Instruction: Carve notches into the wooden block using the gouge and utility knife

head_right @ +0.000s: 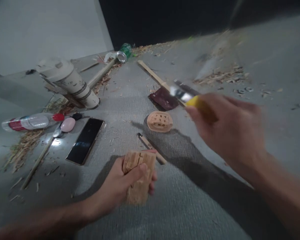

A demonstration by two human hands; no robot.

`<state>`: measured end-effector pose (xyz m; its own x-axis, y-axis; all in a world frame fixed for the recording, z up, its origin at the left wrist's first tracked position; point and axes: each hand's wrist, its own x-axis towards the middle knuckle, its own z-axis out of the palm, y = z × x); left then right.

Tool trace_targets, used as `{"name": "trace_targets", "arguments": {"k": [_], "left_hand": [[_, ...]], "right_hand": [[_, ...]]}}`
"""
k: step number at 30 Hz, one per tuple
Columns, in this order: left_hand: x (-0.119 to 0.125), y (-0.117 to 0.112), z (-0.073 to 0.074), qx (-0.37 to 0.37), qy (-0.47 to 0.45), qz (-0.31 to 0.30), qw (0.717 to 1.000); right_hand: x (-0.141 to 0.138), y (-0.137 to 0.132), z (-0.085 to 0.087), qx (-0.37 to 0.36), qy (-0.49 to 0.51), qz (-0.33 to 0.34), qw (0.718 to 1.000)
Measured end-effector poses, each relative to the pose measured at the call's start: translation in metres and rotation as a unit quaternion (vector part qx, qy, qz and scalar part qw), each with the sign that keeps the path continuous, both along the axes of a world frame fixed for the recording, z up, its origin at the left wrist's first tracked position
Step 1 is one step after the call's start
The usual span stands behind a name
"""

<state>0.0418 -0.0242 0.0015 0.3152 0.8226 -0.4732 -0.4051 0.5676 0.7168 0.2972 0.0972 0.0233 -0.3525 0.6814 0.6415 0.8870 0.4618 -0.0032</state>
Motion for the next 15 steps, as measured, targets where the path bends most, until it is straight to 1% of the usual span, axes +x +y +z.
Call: {"name": "trace_targets", "arguments": {"k": [1, 2, 3, 6, 8, 10, 13, 15], "left_hand": [[0.000, 0.000, 0.000, 0.000, -0.009, 0.002, 1.000], [0.000, 0.001, 0.001, 0.003, -0.013, 0.009, 1.000], [-0.001, 0.003, 0.001, 0.005, -0.013, 0.016, 1.000], [-0.003, 0.008, 0.001, 0.007, 0.000, 0.026, 1.000], [-0.003, 0.010, 0.002, 0.012, 0.009, 0.023, 1.000], [-0.004, 0.010, 0.001, 0.015, 0.009, 0.022, 1.000], [-0.003, 0.009, 0.001, 0.009, 0.008, 0.032, 0.999], [-0.003, 0.009, 0.001, 0.006, 0.012, 0.038, 0.999]], "right_hand": [[0.007, 0.007, 0.001, 0.005, 0.010, -0.022, 1.000], [0.011, 0.010, 0.000, 0.022, 0.017, -0.016, 0.999], [0.013, 0.011, -0.001, 0.014, 0.016, 0.006, 1.000], [0.004, 0.000, -0.006, -0.019, -0.003, 0.144, 0.989], [-0.007, -0.012, -0.008, -0.045, -0.010, 0.224, 0.974], [-0.016, -0.022, -0.008, -0.081, -0.019, 0.287, 0.954], [-0.025, -0.030, -0.006, -0.130, -0.029, 0.348, 0.928], [-0.027, -0.032, -0.005, -0.139, -0.031, 0.358, 0.923]]}}
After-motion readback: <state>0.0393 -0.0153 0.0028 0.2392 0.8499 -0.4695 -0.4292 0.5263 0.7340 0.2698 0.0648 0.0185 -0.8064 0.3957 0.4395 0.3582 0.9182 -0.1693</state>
